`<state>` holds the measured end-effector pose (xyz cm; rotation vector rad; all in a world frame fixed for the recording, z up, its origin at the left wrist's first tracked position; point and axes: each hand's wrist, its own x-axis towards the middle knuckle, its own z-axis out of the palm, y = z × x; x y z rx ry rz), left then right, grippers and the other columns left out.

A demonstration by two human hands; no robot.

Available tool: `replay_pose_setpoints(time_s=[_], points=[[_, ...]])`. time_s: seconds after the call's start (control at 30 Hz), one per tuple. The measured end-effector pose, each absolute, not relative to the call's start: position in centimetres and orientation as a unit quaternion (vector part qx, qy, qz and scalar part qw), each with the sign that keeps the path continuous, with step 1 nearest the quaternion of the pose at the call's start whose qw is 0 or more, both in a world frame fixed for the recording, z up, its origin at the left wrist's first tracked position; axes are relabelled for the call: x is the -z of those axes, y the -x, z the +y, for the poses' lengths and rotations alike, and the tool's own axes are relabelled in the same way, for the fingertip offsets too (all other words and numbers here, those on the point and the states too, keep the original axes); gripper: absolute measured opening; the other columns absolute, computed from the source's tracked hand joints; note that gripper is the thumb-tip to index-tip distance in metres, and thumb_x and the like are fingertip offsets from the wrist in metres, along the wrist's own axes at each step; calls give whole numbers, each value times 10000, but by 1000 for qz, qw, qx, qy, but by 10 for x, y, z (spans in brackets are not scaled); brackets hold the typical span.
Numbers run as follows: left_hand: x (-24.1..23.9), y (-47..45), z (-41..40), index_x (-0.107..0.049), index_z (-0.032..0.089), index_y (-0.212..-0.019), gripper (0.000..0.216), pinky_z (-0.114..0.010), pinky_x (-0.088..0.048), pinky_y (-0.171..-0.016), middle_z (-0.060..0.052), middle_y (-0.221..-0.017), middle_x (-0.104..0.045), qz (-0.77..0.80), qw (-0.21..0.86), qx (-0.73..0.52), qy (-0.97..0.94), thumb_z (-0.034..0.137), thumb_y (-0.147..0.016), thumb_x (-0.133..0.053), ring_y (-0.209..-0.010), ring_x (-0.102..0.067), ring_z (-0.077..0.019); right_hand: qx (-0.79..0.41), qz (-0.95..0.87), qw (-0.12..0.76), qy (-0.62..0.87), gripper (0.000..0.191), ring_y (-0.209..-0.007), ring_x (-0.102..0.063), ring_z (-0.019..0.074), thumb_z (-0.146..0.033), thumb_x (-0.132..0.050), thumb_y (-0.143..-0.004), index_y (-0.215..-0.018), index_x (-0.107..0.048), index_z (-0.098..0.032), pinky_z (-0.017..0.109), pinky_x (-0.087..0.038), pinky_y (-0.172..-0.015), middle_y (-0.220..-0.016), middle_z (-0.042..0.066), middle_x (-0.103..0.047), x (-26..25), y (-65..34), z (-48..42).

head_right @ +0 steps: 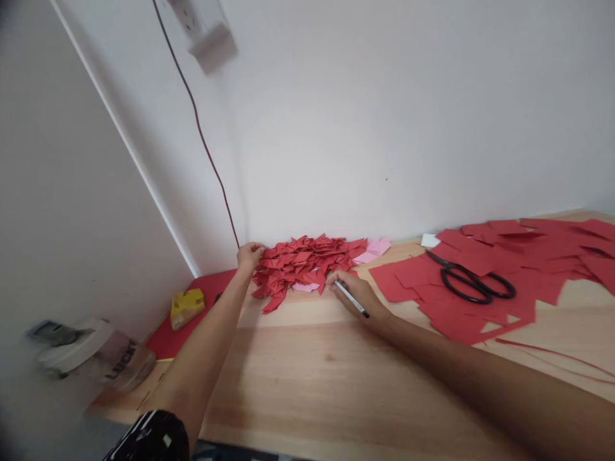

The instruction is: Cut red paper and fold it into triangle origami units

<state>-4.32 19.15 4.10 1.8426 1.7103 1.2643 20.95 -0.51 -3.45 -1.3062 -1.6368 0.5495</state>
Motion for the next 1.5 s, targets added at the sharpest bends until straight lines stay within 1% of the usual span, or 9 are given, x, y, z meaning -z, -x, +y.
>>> replay_pose_setpoints(time_s=[0.1, 0.23, 0.43, 0.53, 0.63, 0.77, 1.03, 1.17, 1.5], points=[[-48, 42, 173, -700, 171, -760, 109, -310, -474, -886, -48, -849, -721, 588, 131, -463, -649, 139, -704, -612, -877, -647, -194, -223, -665, 475, 532, 196, -757, -583, 193, -341, -460, -854, -908, -597, -212, 300, -433, -695, -854, 33, -652, 31, -211, -8], [-49, 27, 121, -708, 190, -926, 234, -311, -487, -868, -37, -900, -717, 544, 131, -488, -670, 180, -794, -515, -908, -647, -188, -242, -670, 473, 519, 191, -803, -591, 199, -304, -448, -851, -902, -598, -198, 317, -442, -746, -893, 46, -653, 25, -209, -13], [-24, -21, 24, -695, 196, -821, 215, -337, -469, -889, -40, -902, -705, 293, 156, -493, -804, 115, -839, -497, -965, -618, -188, -222, -684, 485, 497, 182, -767, -589, 179, -291, -448, -851, -937, -579, -197, 294, -452, -706, -844, 32, -639, 14, -214, -11], [4, -40, 5, -673, 193, -884, 262, -366, -455, -893, -53, -930, -689, 226, 117, -472, -844, 53, -849, -455, -978, -590, -193, -181, -686, 491, 505, 193, -740, -602, 172, -316, -448, -875, -955, -579, -198, 282, -456, -675, -836, 37, -662, -12, -240, -10], [27, -48, 2, -652, 183, -949, 234, -384, -446, -895, -71, -946, -669, 180, 81, -403, -894, 73, -875, -459, -977, -568, -200, -156, -691, 410, 575, 210, -714, -633, 148, -272, -399, -914, -997, -579, -202, 258, -462, -676, -850, 36, -703, -36, -279, -9], [28, -56, 3, -608, 186, -1096, 209, -400, -437, -910, -99, -1100, -630, 172, 16, -294, -940, 205, -898, -545, -1059, -543, -228, -94, -638, 298, 703, 101, -703, -621, 170, -157, -522, -806, -772, -605, -203, 252, -402, -610, -797, 43, -710, -37, -323, -4], [9, -132, 12, -538, 146, -1205, 306, -360, -479, -798, -131, -1113, -629, 154, -152, -73, -974, 261, -922, -532, -952, -617, -233, -8, -558, 228, 798, 247, -786, -614, 256, -207, -400, -898, -991, -627, -182, 312, -354, -626, -861, 140, -691, 6, -345, 12], [7, -163, 18, -626, 80, -1025, 215, -351, -489, -698, -151, -946, -645, 145, -170, 5, -975, 58, -883, -466, -932, -616, -262, 4, -566, 210, 797, 278, -842, -609, 260, -263, -371, -939, -1025, -622, -179, 317, -365, -652, -916, 144, -692, 13, -348, 17], [10, -118, 7, -648, 133, -875, 141, -328, -478, -630, -98, -829, -648, 147, -169, -24, -974, 107, -891, -510, -830, -621, -233, 14, -568, 228, 790, 273, -837, -599, 236, -265, -373, -938, -1037, -618, -197, 295, -377, -640, -937, 111, -681, 25, -367, 20]])
